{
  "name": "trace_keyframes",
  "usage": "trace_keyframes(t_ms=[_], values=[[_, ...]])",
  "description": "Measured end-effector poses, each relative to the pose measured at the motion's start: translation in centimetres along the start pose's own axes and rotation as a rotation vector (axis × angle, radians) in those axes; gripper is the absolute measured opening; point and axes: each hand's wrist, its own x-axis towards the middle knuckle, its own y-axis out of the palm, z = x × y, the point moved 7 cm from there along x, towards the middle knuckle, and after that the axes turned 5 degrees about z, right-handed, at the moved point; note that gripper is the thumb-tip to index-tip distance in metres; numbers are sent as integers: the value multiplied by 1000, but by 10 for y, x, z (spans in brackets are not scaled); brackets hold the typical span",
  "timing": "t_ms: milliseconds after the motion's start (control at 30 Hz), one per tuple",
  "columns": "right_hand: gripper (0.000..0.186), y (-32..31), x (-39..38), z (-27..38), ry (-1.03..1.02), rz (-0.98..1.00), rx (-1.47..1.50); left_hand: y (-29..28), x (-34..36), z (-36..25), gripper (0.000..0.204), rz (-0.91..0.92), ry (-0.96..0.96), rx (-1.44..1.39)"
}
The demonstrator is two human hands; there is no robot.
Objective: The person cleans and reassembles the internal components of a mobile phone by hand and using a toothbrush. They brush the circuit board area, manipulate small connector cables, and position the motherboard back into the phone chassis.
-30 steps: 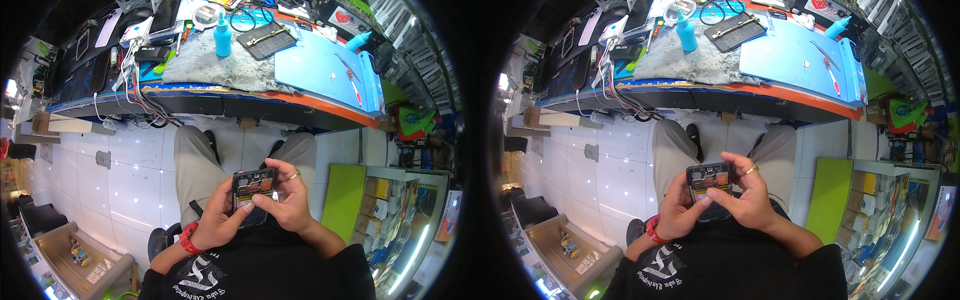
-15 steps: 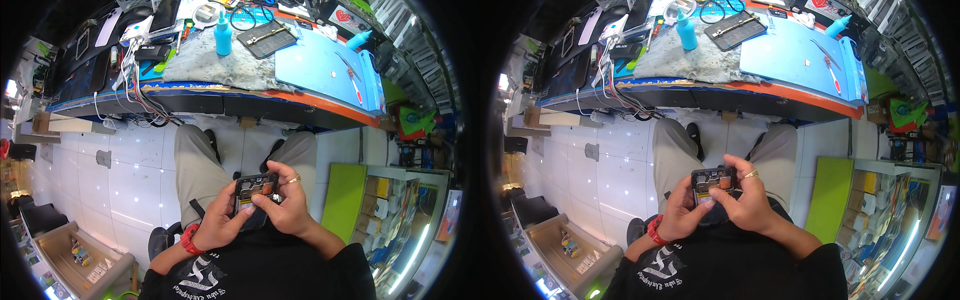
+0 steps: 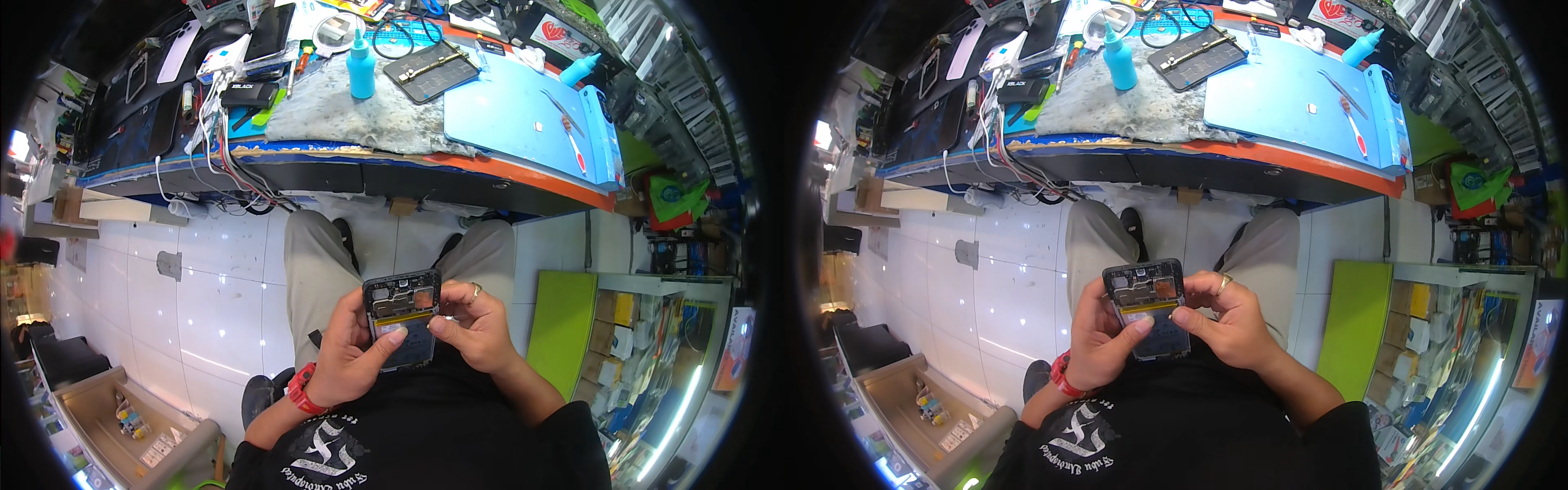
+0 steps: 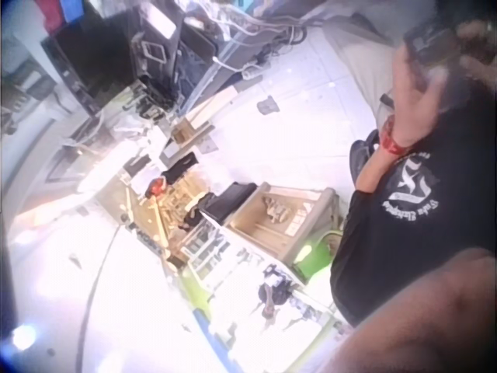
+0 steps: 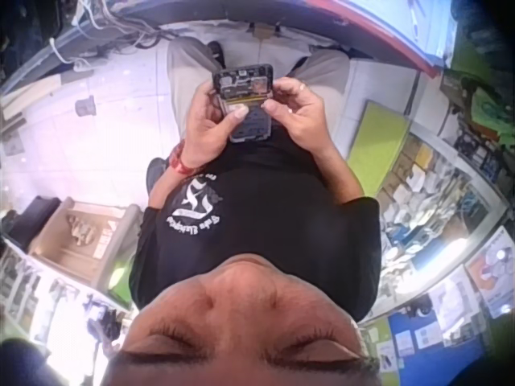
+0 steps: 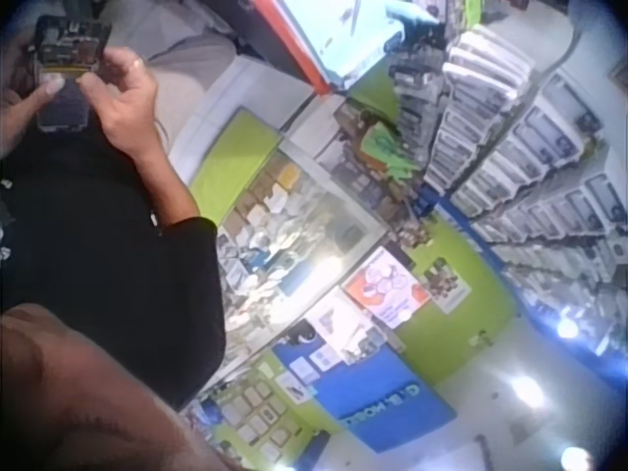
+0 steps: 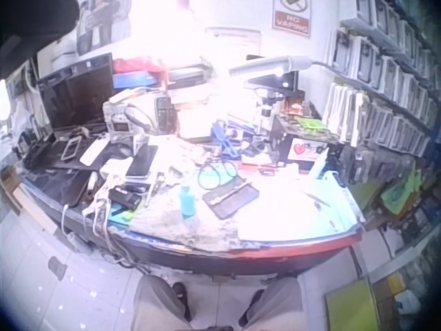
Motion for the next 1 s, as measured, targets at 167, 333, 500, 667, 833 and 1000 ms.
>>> trace_keyframes(t_ms=[167,333,500,667,833,1000], values=[[25,7,8,12,-81,-81,-171,1,-3,-1,61,-16,57,82],[24,8,11,13,-125,-130,-226,2,-3,-2,62,-11,92,123],[23,8,13,15,-130,-132,-273,1,-3,-4,63,2,120,144],[22,9,15,14,-143,-146,-268,1,-2,-4,63,-7,117,136],[21,8,16,9,-122,-170,-264,-1,-1,-5,60,-18,110,164],[23,13,20,7,-63,-135,-245,-7,-3,-4,59,-38,79,152]])
